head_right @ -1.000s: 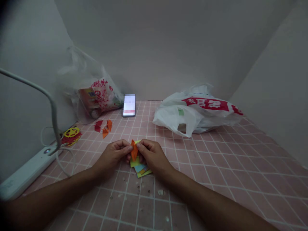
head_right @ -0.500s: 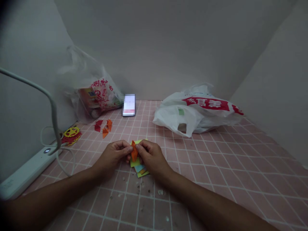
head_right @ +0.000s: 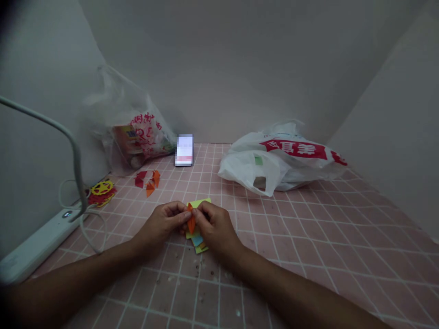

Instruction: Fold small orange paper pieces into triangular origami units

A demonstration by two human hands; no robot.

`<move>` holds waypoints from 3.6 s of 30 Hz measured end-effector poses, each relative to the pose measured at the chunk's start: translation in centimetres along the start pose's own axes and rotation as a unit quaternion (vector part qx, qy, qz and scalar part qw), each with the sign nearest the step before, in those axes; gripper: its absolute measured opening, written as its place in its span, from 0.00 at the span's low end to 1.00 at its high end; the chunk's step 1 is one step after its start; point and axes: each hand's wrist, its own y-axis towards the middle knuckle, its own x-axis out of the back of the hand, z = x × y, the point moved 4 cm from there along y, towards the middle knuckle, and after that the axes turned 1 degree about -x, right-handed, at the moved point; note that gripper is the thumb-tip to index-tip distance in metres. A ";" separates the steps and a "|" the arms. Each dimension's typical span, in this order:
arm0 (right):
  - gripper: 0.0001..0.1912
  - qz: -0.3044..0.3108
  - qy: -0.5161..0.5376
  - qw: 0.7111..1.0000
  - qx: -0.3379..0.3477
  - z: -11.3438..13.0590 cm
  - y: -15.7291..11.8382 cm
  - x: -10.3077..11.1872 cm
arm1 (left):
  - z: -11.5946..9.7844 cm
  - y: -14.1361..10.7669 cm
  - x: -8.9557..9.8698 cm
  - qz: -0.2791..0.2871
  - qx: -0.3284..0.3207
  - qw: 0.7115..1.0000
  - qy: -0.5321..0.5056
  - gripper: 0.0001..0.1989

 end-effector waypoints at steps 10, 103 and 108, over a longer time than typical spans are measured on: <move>0.11 0.070 0.146 0.985 -0.063 -0.3 0.7 0.1 | 0.3 0.2 -0.1 0.108 0.071 0.991 0.025 0.15; 0.09 -0.017 -0.205 0.970 0.126 1.1 -0.1 0.8 | -2.2 -0.2 0.4 0.027 -0.163 0.919 0.357 0.08; 0.11 -0.014 -0.294 0.933 0.208 1.2 -0.5 0.5 | -2.6 -0.4 0.3 0.026 -0.166 0.916 0.364 0.07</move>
